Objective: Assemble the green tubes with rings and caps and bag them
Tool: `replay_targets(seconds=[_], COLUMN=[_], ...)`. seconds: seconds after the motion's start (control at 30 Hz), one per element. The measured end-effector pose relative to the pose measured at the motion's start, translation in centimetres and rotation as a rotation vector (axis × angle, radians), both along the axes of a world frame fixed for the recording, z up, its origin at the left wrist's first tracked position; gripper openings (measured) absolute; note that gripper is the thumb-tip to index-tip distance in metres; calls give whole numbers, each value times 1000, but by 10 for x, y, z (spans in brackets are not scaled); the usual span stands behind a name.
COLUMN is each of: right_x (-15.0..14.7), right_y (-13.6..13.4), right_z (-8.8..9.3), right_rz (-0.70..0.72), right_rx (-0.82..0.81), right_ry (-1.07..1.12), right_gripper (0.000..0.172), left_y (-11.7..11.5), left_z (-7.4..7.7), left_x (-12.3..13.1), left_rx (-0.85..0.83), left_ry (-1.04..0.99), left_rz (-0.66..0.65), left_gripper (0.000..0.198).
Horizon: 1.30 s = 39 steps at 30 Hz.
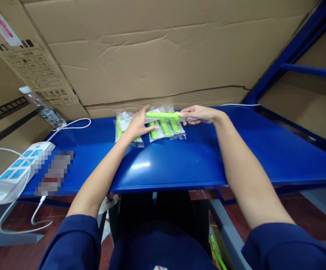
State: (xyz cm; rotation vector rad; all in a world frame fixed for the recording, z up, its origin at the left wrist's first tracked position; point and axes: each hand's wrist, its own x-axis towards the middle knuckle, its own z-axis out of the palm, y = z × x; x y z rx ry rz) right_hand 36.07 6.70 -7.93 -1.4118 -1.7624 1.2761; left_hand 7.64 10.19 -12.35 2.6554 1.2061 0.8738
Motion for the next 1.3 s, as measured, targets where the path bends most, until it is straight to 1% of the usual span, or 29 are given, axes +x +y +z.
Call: replay_targets(seconds=[0.07,0.17,0.3,0.4,0.5,0.6,0.7,0.8,0.9,1.03,1.13,1.2,1.3], right_x=[10,27,48,57,59,58,57,58,57,52,49,45,33], right_y=[1,3,6,8,8,8,8,7,6,4,4,4,4], right_z=[-1,-5,-11,-14,-15,-15,-13,-12,-11,-11,-10,-9,-7], right_rz=[-35,-89,-145,-145,-137,-148,-161,-197,-199,-160,-136,-110,-65], right_rx=[3,14,41,53,54,60,62,64,73,71,74,85,83], right_ry=[2,-26,-71,-115,-185,-233,-259,-269,-275,-292,-279,-260,-227], right_gripper=[37,36,38,44,49,51,52,50,49,51,52,52,49], left_y=[2,2,-2,-3,-1,2,5,8,11,14,14,13,12], left_z=[-3,-4,0,0,-3,-6,-7,-6,-4,-1,1,2,3], left_x=[-5,-9,-9,-7,-7,-9,-12,-15,-16,-17,-18,-19,-20], left_rx=[-81,-132,-61,-14,4,-26,-47,-56,-82,-122,-127,-143,-184], left_ry=[94,159,181,194,176,163,154,133,102,63,31,27,18], left_rz=[62,94,120,160,217,240,237,235,220,209,199,165,67], left_gripper=[94,84,69,58,54,57,62,60,52,33,30,32,36])
